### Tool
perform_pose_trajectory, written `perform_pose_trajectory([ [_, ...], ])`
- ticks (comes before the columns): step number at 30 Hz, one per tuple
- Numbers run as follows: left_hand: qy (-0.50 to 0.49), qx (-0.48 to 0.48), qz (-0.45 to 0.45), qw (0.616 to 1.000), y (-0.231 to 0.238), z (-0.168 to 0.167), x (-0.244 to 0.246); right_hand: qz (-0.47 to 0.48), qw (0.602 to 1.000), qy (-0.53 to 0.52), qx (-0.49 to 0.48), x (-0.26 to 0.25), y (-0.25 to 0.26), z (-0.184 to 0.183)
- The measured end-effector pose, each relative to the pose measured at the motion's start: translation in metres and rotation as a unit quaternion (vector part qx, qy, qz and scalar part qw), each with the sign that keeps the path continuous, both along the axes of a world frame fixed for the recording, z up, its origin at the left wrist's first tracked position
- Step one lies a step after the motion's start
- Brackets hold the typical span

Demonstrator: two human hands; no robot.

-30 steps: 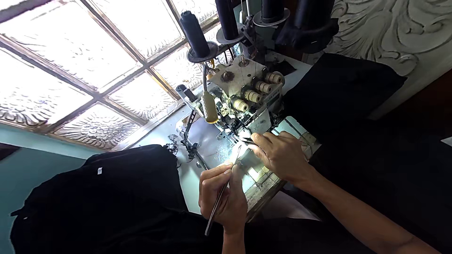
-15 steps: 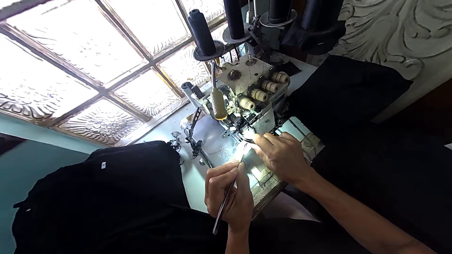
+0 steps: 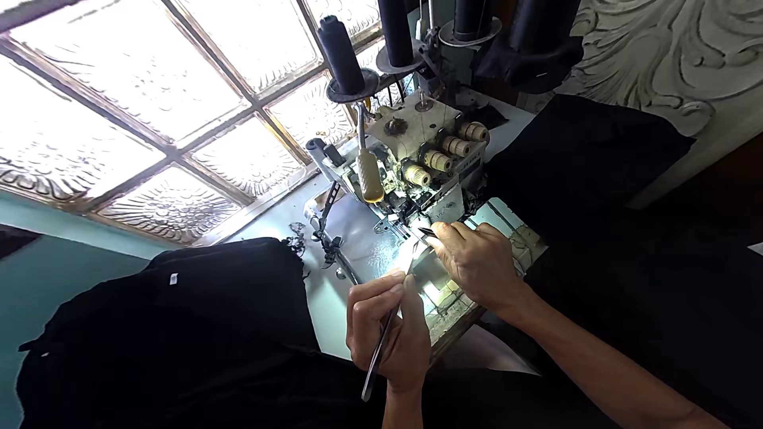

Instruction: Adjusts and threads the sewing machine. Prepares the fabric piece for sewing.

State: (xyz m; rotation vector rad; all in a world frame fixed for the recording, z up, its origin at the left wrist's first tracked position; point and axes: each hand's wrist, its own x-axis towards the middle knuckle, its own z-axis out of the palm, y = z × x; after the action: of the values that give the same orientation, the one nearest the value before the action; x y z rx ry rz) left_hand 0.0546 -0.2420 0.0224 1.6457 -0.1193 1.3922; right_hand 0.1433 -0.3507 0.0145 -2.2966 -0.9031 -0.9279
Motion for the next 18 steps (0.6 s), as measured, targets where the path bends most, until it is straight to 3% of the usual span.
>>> perform_pose_trajectory([
  [9,0.004,-0.008,0.015,1.000,0.0012,0.0005,0.0019,0.011,0.998,-0.065,0.006,0.0008,0.0008,0.0013],
  [18,0.007,-0.007,0.012,1.000,0.0017,-0.0017,0.0032,0.035,0.998,-0.043,-0.015,0.0035,0.0025,0.0038],
])
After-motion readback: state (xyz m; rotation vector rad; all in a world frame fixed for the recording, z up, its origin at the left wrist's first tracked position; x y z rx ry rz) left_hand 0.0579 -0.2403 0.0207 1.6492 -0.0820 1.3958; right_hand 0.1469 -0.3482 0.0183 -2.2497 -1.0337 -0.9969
